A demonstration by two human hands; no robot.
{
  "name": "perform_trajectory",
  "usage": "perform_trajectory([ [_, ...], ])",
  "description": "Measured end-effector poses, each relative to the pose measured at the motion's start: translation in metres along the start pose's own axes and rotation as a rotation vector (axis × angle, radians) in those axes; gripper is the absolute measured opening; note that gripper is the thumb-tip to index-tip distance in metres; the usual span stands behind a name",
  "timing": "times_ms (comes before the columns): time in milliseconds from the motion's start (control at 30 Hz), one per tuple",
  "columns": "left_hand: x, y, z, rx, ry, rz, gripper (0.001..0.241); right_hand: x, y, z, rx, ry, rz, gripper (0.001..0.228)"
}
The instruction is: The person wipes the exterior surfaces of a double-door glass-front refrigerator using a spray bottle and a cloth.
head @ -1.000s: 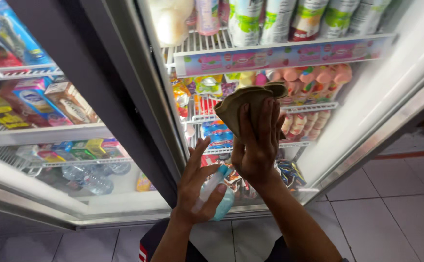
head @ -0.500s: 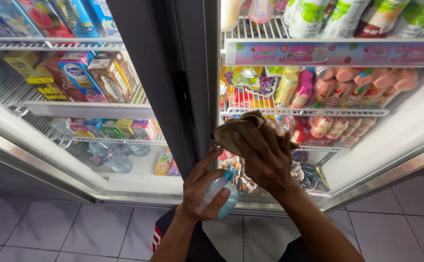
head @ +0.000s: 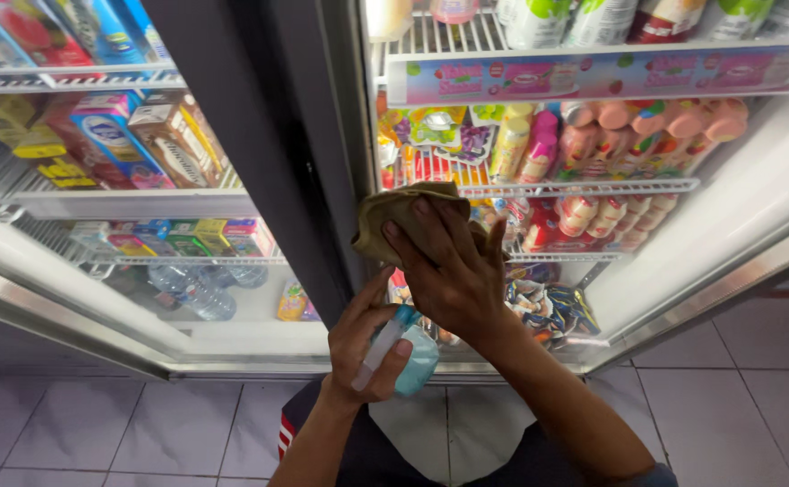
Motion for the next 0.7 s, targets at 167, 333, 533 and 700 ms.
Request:
perform_trajectory([
  [167, -0.003, -0.046, 0.013, 0.112, 0.01, 0.033, 0.034, -0.04, 0.007, -0.043, 0.015, -0.095, -0.016, 0.04],
  [333, -0.014, -0.105, 0.033, 0.251, -0.038, -0.032, 0.031, -0.097, 0.028, -0.092, -0.014, -0.232, 0.012, 0.042],
  [533, -0.022, -0.184, 0.049, 0.408, -0.056, -0.162, 0.028, -0.17, 0.063, -0.139, -0.061, -0.382, -0.106, 0.04],
  [700, -0.026, -0.233, 0.059, 0.488, -0.087, -0.221, 0.029, -0.228, 0.096, -0.163, -0.135, -0.464, -0.238, 0.045],
])
Point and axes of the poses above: each hand's wrist, its own z-axis towards the middle knuckle, its own y-axis out of the back of the hand, x = y × z, the point moved 6 cm from there along z, towards the middle knuckle, and after that the axes turned 4 degrees about x, right-handed, at the moved point
